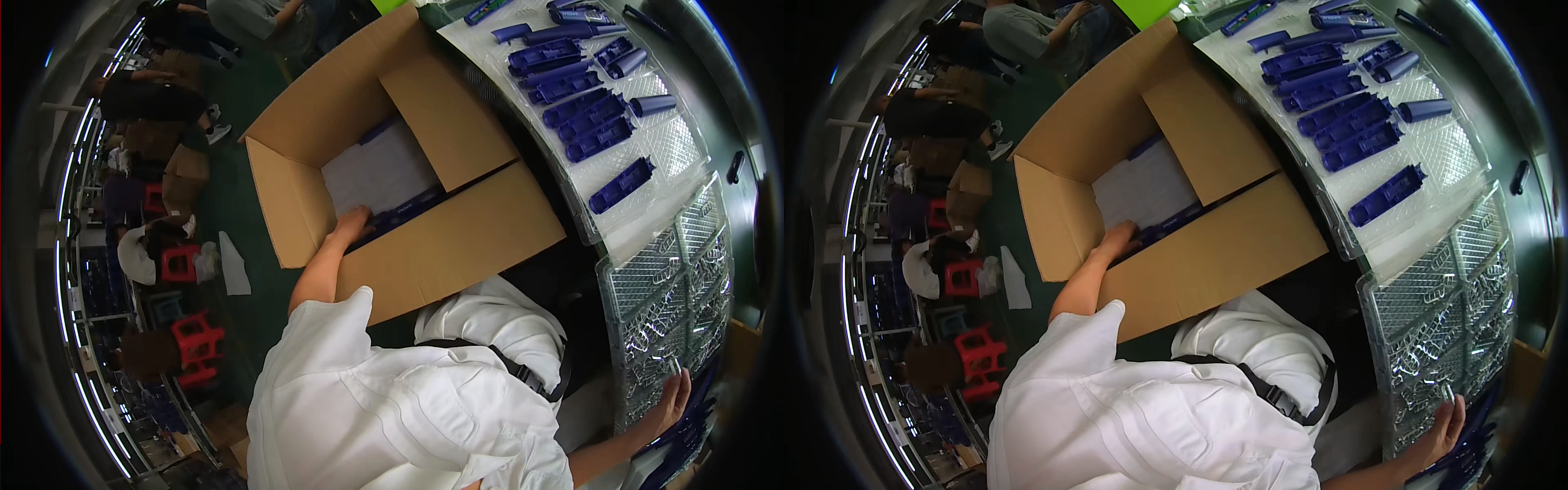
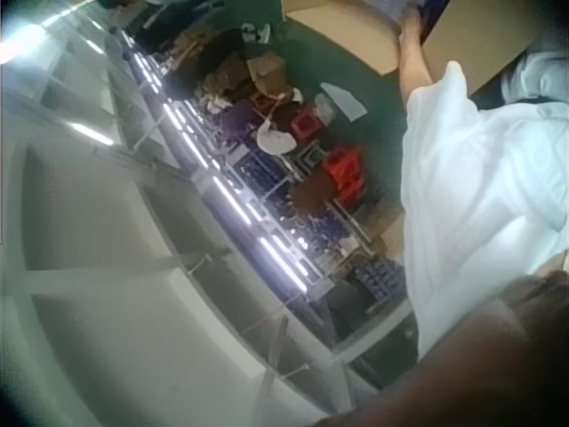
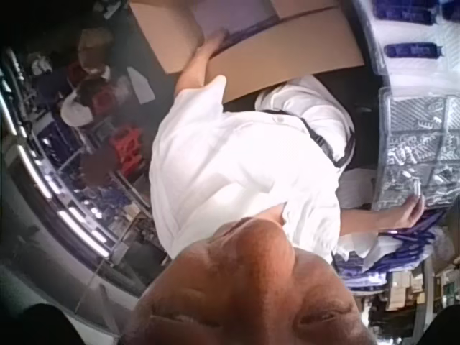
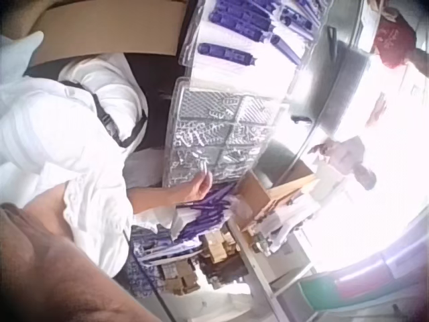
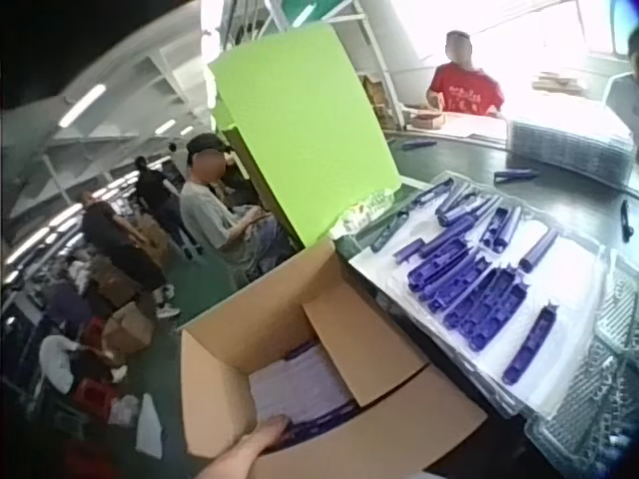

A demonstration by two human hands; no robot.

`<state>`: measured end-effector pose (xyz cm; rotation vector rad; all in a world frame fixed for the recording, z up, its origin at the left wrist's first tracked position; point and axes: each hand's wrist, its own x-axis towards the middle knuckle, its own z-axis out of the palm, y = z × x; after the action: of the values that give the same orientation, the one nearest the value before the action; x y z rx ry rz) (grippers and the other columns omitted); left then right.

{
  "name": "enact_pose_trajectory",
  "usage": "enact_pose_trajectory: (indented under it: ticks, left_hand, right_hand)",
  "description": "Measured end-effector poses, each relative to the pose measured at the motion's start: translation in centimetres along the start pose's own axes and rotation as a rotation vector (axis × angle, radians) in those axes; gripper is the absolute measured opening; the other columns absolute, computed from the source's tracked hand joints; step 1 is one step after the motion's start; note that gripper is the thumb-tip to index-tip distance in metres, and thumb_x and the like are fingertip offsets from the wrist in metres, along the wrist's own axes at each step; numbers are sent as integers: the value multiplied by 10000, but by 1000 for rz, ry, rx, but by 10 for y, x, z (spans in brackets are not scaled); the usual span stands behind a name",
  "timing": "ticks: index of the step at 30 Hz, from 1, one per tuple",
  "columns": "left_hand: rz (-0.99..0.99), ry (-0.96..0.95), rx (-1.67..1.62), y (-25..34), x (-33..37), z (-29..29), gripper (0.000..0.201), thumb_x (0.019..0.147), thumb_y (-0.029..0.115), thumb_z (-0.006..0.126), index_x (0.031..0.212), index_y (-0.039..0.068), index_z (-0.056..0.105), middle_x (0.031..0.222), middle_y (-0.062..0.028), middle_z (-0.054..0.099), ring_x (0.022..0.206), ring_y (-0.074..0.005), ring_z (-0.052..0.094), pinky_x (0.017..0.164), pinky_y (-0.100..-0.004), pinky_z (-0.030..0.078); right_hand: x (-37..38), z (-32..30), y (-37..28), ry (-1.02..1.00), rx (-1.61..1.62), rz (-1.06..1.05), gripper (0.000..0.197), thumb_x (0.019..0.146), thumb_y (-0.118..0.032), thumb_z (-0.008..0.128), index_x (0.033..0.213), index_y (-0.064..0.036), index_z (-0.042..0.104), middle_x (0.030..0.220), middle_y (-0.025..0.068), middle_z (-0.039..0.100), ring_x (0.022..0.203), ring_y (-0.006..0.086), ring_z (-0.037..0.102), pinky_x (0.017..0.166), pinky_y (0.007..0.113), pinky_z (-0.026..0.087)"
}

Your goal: Manually assemble small electronic components into plastic housings and pack them into boxes.

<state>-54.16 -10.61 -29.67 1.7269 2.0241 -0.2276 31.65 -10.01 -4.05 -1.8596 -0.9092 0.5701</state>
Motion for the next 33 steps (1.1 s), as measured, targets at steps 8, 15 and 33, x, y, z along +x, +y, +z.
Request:
enact_pose_trajectory:
  ticks: [8,15,33]
  left_hand:
    - [-220,384,-510,-3,-25,-50,441,985,310,708,1293,25,571,1182,-172,653,1140,-352,658,943,-468,521]
    - [-25,709,-1992,111,-16,-181,469,1110,492,420,1310,114,610,1054,-28,681,821,-104,648,695,-317,601]
    - [539,-1237,-1657,562,-89,-165,554,1044,369,500,1461,4,492,1144,-128,692,806,-135,687,653,-261,573]
  right_hand:
    - [-20,-3,-7,19,126,32,355,1049,-230,661,1338,-23,669,1160,28,678,1037,114,627,956,257,504]
    - [-44,55,-89,108,252,-48,251,937,-65,738,1153,62,728,1021,168,710,886,257,682,759,325,577]
    - [-80,55,-138,-14,274,-499,139,811,-3,733,949,7,722,1209,181,651,1119,268,626,981,399,484]
